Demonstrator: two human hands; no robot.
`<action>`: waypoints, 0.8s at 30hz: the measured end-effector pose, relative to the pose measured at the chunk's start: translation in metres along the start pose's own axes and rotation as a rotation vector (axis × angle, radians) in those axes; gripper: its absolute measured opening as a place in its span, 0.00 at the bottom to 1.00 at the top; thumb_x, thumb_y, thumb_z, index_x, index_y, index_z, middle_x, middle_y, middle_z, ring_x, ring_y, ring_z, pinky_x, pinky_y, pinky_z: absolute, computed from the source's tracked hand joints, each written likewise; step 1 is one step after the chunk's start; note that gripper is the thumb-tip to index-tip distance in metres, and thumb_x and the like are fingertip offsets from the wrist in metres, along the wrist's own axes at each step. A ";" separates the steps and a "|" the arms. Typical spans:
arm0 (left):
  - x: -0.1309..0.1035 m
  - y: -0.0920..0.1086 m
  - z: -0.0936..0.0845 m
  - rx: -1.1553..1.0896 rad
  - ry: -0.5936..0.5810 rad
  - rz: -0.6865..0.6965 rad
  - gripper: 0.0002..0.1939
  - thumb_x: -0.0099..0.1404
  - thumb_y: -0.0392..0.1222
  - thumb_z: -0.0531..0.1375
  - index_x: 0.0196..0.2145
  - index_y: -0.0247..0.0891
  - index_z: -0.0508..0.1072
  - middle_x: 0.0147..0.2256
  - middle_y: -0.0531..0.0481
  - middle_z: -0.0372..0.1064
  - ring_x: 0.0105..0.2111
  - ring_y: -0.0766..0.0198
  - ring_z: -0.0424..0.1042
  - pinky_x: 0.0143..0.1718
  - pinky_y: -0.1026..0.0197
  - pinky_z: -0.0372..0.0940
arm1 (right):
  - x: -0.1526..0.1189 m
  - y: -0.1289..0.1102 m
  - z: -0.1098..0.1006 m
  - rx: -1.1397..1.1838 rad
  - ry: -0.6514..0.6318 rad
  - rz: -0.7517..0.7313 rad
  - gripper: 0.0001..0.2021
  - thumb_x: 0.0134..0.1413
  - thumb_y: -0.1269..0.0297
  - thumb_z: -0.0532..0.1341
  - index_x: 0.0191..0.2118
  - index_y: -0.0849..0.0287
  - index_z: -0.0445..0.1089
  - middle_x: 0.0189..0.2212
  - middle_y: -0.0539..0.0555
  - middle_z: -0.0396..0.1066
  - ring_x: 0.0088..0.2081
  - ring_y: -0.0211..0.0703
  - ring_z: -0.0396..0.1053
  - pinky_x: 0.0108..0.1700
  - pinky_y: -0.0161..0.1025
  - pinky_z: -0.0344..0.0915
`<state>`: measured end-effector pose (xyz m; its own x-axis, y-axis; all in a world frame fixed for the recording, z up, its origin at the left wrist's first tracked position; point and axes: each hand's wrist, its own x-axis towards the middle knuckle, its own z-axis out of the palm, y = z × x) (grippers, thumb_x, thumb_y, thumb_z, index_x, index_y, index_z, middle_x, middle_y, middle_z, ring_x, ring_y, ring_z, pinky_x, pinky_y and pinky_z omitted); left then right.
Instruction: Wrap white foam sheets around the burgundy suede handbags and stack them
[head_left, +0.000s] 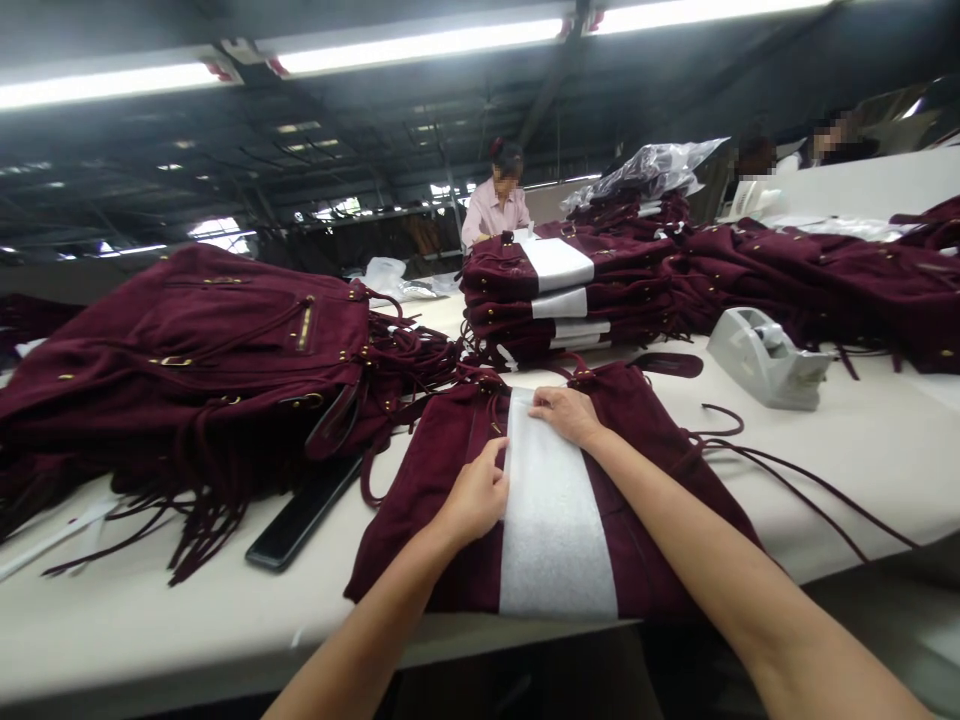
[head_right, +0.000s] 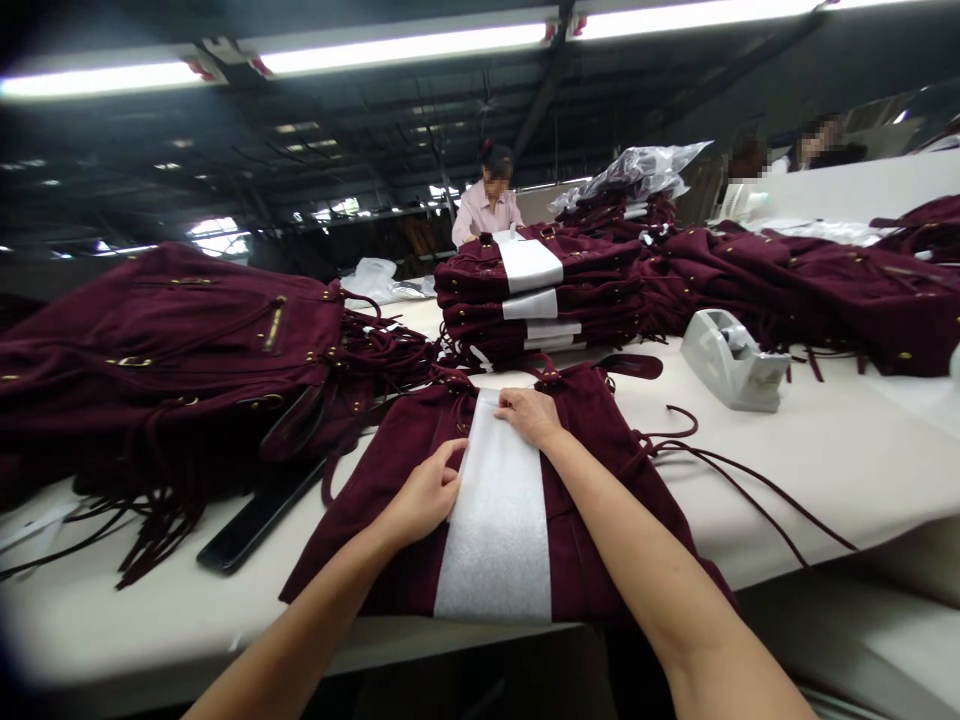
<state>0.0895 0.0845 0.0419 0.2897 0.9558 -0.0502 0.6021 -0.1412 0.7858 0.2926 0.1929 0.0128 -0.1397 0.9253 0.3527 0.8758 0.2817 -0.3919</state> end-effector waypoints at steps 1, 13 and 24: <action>-0.005 0.005 -0.006 0.094 -0.019 0.032 0.27 0.60 0.29 0.55 0.57 0.37 0.65 0.21 0.56 0.68 0.22 0.63 0.68 0.28 0.65 0.59 | 0.000 0.001 0.001 0.001 0.004 -0.002 0.05 0.53 0.60 0.67 0.30 0.51 0.72 0.32 0.48 0.74 0.34 0.43 0.68 0.32 0.36 0.52; 0.041 0.064 0.009 0.554 -0.164 0.620 0.14 0.68 0.37 0.51 0.46 0.31 0.73 0.46 0.36 0.70 0.52 0.47 0.67 0.55 0.49 0.60 | 0.004 0.004 -0.002 -0.011 -0.091 -0.003 0.04 0.56 0.60 0.62 0.31 0.52 0.72 0.29 0.47 0.73 0.31 0.41 0.66 0.30 0.36 0.50; 0.057 -0.008 0.039 0.525 0.001 0.564 0.26 0.68 0.46 0.51 0.59 0.27 0.60 0.61 0.33 0.56 0.64 0.50 0.52 0.66 0.48 0.46 | 0.003 0.005 -0.001 -0.001 0.011 0.015 0.08 0.54 0.56 0.66 0.31 0.53 0.71 0.32 0.45 0.74 0.34 0.40 0.68 0.34 0.35 0.53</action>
<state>0.1299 0.1297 0.0090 0.6571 0.7030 0.2722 0.6376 -0.7109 0.2968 0.2970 0.1969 0.0126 -0.1214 0.9264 0.3564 0.8780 0.2677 -0.3968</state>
